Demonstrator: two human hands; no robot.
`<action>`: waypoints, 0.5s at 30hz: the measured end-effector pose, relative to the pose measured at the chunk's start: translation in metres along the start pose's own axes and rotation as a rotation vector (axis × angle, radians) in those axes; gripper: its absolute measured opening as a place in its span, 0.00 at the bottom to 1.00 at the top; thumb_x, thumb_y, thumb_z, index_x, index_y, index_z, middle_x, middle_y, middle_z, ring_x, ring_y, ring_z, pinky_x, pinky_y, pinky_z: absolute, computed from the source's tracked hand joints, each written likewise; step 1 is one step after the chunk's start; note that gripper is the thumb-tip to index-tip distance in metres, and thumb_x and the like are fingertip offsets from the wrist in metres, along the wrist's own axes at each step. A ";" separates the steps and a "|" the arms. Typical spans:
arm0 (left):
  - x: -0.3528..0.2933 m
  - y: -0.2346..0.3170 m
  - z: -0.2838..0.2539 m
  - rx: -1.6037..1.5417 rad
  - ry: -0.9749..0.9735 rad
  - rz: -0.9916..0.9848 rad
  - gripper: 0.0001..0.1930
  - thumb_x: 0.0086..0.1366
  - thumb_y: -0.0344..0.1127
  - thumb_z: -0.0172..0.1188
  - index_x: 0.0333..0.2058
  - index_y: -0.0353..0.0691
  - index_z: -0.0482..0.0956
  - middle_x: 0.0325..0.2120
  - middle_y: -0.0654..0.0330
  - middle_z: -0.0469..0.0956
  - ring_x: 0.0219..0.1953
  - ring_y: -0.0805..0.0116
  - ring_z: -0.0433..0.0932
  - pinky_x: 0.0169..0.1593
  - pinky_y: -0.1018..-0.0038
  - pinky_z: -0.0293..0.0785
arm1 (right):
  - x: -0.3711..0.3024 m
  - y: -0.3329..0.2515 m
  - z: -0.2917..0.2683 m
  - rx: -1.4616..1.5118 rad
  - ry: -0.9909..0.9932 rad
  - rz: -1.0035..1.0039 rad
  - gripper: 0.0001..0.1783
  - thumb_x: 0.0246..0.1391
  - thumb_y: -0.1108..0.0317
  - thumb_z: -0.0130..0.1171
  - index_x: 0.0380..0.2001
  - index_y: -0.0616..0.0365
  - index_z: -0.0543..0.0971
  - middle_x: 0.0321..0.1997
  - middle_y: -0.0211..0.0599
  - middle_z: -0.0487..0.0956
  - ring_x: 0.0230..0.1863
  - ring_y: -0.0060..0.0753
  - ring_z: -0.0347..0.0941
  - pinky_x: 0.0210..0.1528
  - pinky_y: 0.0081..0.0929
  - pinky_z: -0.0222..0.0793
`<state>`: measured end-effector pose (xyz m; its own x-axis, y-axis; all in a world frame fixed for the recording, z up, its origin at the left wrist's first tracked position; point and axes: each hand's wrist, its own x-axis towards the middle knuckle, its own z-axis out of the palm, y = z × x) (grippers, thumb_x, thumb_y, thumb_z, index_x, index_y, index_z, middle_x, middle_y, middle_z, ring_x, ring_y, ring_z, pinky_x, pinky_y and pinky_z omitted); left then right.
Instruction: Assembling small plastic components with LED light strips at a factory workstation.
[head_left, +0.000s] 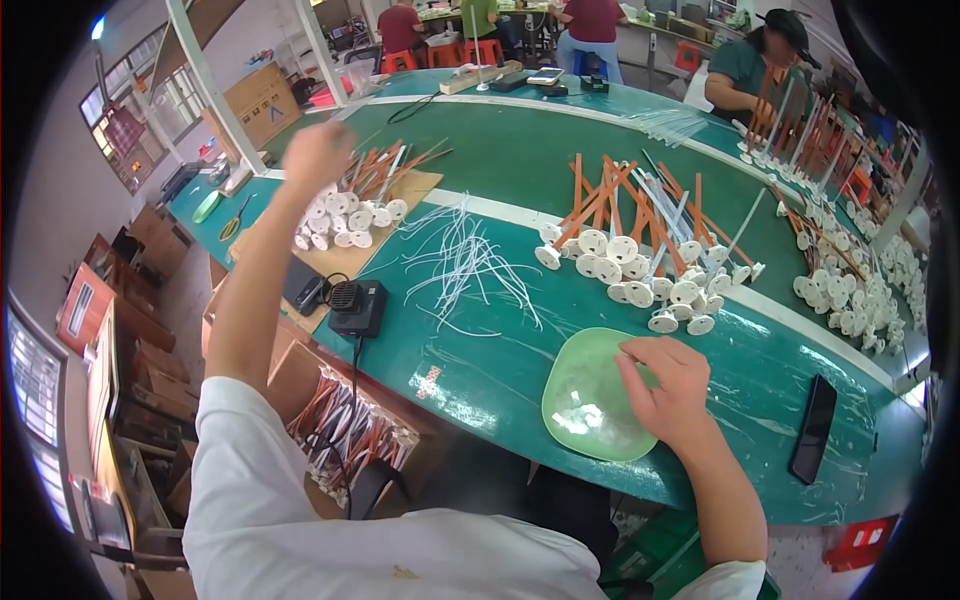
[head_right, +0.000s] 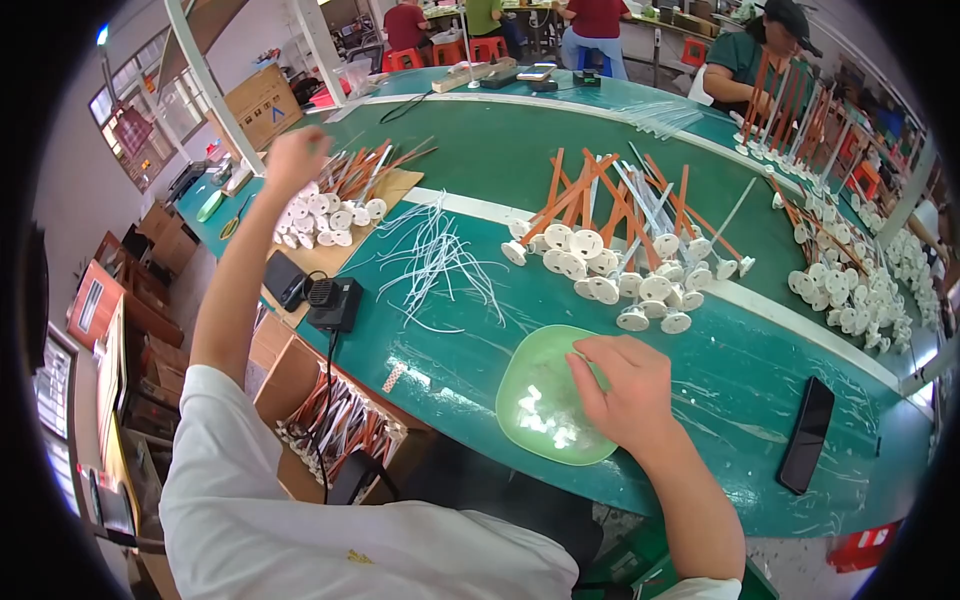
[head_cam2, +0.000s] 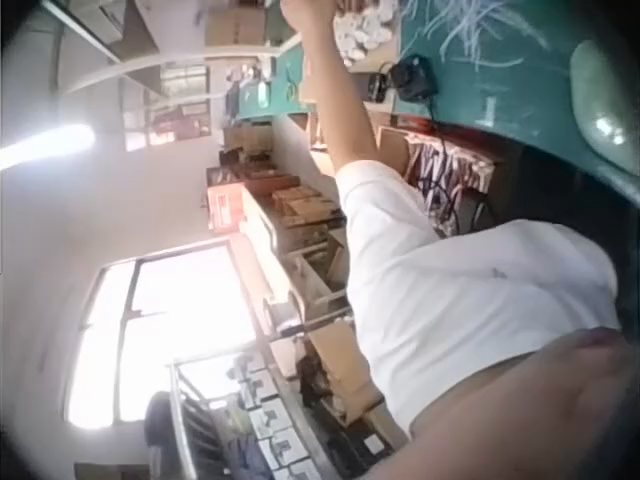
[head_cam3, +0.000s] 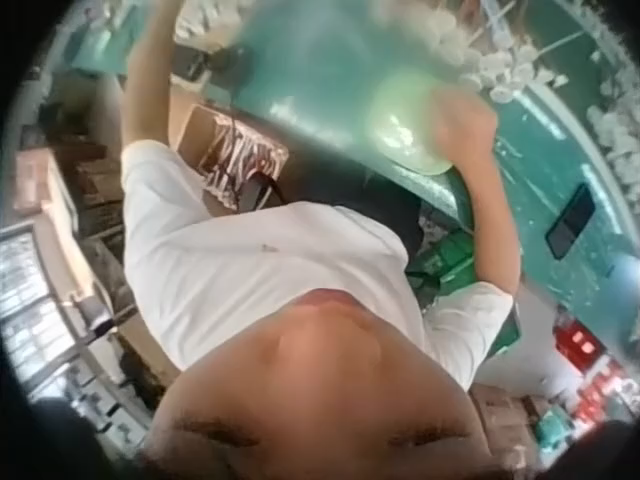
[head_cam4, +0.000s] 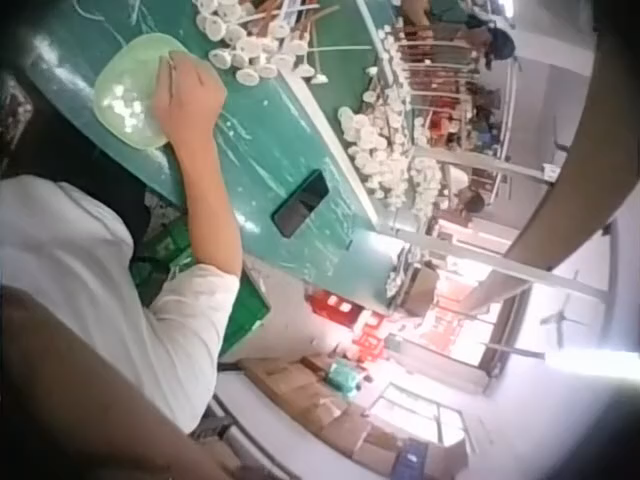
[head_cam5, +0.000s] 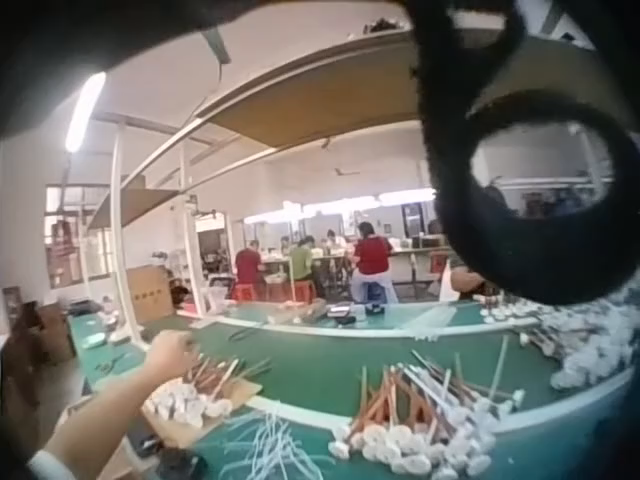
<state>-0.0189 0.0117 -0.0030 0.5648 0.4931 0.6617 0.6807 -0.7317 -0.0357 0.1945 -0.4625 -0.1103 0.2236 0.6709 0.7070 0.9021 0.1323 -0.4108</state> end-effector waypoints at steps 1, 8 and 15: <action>-0.003 0.046 0.005 -0.169 -0.042 0.024 0.13 0.61 0.41 0.61 0.37 0.37 0.84 0.31 0.49 0.83 0.34 0.50 0.83 0.42 0.60 0.78 | -0.002 0.003 0.000 -0.007 -0.001 0.009 0.07 0.44 0.80 0.66 0.30 0.61 0.82 0.28 0.40 0.82 0.28 0.38 0.80 0.31 0.28 0.74; -0.065 0.223 0.035 -0.618 -0.341 0.545 0.18 0.55 0.45 0.68 0.39 0.37 0.82 0.28 0.49 0.82 0.30 0.55 0.81 0.38 0.63 0.77 | -0.001 0.002 0.001 -0.027 -0.035 -0.058 0.07 0.44 0.79 0.66 0.29 0.60 0.81 0.29 0.39 0.83 0.27 0.38 0.79 0.29 0.29 0.74; -0.074 0.231 0.029 -0.580 -0.331 0.489 0.16 0.53 0.42 0.68 0.37 0.38 0.83 0.17 0.56 0.78 0.21 0.64 0.79 0.30 0.69 0.75 | -0.006 0.008 -0.006 -0.033 -0.013 -0.067 0.07 0.43 0.79 0.66 0.28 0.59 0.81 0.29 0.38 0.82 0.27 0.38 0.79 0.29 0.29 0.74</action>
<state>0.1108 -0.1800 -0.0821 0.9047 0.1025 0.4135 0.0245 -0.9815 0.1897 0.2027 -0.4697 -0.1149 0.1572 0.6709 0.7247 0.9266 0.1535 -0.3432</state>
